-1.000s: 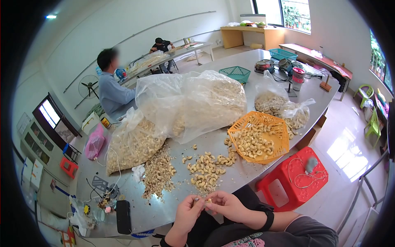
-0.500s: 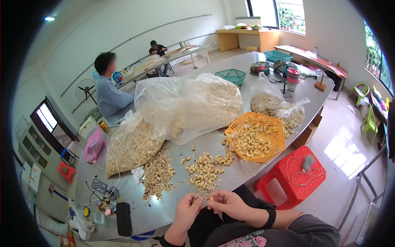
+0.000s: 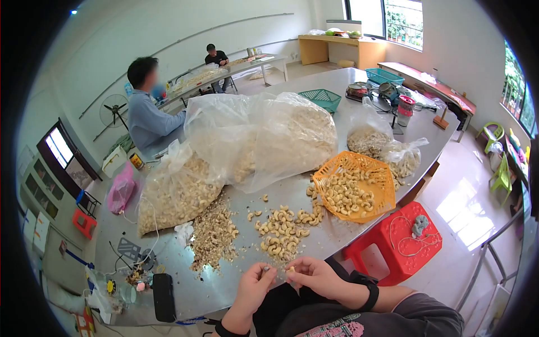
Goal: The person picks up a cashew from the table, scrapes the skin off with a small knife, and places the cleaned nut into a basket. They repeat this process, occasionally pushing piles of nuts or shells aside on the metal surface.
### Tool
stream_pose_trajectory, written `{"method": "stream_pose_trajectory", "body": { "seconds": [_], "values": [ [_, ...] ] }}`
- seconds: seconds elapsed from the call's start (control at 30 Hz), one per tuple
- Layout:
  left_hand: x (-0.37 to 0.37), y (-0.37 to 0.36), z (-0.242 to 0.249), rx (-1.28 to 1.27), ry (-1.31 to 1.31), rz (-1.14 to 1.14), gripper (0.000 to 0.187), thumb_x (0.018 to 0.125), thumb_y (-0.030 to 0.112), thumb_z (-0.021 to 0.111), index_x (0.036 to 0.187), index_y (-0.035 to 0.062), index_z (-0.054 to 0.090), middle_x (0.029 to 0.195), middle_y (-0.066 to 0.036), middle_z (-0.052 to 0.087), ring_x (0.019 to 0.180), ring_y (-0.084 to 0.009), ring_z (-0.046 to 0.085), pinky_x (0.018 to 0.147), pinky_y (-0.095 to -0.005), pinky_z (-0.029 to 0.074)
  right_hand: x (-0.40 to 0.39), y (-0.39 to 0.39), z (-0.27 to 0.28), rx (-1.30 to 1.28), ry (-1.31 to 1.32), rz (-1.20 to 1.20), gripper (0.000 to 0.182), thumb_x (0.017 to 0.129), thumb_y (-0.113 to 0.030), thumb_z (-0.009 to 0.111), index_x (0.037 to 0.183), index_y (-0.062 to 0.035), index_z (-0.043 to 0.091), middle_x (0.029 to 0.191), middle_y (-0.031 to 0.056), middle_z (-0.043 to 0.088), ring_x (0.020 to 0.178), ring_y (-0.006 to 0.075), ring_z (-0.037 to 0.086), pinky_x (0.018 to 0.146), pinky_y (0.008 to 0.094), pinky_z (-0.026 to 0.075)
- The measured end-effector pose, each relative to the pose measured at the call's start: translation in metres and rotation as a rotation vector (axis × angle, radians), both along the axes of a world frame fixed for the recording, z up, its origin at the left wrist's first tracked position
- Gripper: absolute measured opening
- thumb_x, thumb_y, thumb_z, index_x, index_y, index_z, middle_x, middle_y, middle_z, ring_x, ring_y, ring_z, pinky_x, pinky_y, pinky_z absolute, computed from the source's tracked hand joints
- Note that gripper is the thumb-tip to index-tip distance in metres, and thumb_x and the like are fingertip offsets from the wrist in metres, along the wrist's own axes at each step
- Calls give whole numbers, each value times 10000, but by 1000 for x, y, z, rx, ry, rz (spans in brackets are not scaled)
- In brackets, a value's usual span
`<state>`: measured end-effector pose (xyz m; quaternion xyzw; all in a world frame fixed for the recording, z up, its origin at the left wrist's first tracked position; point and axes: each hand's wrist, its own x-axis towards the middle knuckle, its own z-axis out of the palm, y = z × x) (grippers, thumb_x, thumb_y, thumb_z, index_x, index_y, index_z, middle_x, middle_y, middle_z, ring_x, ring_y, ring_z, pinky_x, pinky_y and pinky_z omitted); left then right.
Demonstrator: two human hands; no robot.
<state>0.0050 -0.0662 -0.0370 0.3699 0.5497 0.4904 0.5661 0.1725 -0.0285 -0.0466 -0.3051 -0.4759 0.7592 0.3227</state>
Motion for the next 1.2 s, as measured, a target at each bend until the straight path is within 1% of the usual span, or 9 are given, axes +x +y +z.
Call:
{"method": "stream_pose_trajectory", "body": {
  "seconds": [0.13, 0.37, 0.57, 0.67, 0.87, 1.07, 1.1, 1.17, 1.2],
  "values": [
    [-2, 4, 2, -32, 9, -23, 125, 812, 166, 550, 832, 46, 527, 612, 24, 499, 494, -21, 417, 435, -146, 321, -2, 5, 2, -4, 26, -13, 236, 812, -158, 550, 991, -19, 485, 751, 25, 563, 669, 69, 519, 569, 188, 420],
    [-7, 17, 8, -81, 23, -30, 118, 808, 165, 553, 818, 50, 528, 609, 24, 501, 490, -20, 405, 432, -149, 305, -8, 22, 0, -4, 45, 14, 229, 812, -160, 548, 987, -27, 482, 753, 25, 565, 627, 60, 498, 561, 181, 409],
    [-13, 29, 4, -53, 34, 41, 88, 806, 119, 544, 827, 43, 504, 597, -10, 492, 438, -46, 380, 384, -166, 278, -16, 37, -3, -47, -17, 40, 231, 811, -163, 552, 981, -25, 477, 754, 22, 567, 628, 58, 504, 560, 189, 414],
    [-17, 33, 5, -55, 15, 138, 111, 798, 147, 563, 817, 42, 531, 604, 18, 502, 491, -33, 408, 439, -163, 315, -20, 45, -11, -50, 9, 38, 223, 810, -154, 553, 975, -25, 479, 754, 23, 568, 634, 59, 511, 554, 195, 417],
    [-21, 38, 2, -97, 193, 118, 107, 792, 129, 561, 812, 28, 532, 616, 9, 511, 498, -31, 414, 446, -169, 322, -25, 57, -10, -44, 27, 50, 238, 810, -126, 550, 1012, -24, 476, 759, 36, 570, 660, 64, 518, 575, 195, 420],
    [-17, 50, 1, 36, 391, 46, 113, 793, 116, 555, 832, 13, 531, 629, 8, 504, 572, -43, 437, 525, -189, 366, -24, 62, 1, -86, 98, -9, 240, 805, -105, 554, 1016, -20, 476, 786, 36, 566, 679, 65, 516, 590, 196, 422],
    [-14, 49, 1, -16, 382, 35, 113, 793, 116, 555, 832, 13, 531, 629, 8, 504, 572, -43, 437, 525, -189, 366, -24, 62, 1, -89, 160, -53, 244, 802, -99, 557, 1017, -18, 475, 791, 36, 563, 682, 65, 513, 590, 194, 420],
    [-8, 52, 5, 102, 360, 30, 86, 825, 131, 512, 839, 47, 507, 622, 27, 485, 499, -8, 361, 444, -148, 282, -21, 66, 1, -97, 189, -44, 244, 796, -93, 566, 1010, -18, 476, 793, 33, 558, 680, 63, 506, 593, 187, 415],
    [-8, 55, 7, 87, 348, 25, 86, 825, 131, 512, 839, 47, 507, 622, 27, 485, 499, -8, 361, 444, -148, 282, -20, 67, 5, -91, 174, -42, 244, 794, -93, 570, 1006, -21, 476, 792, 33, 558, 678, 62, 504, 593, 186, 413]
  ]
}}
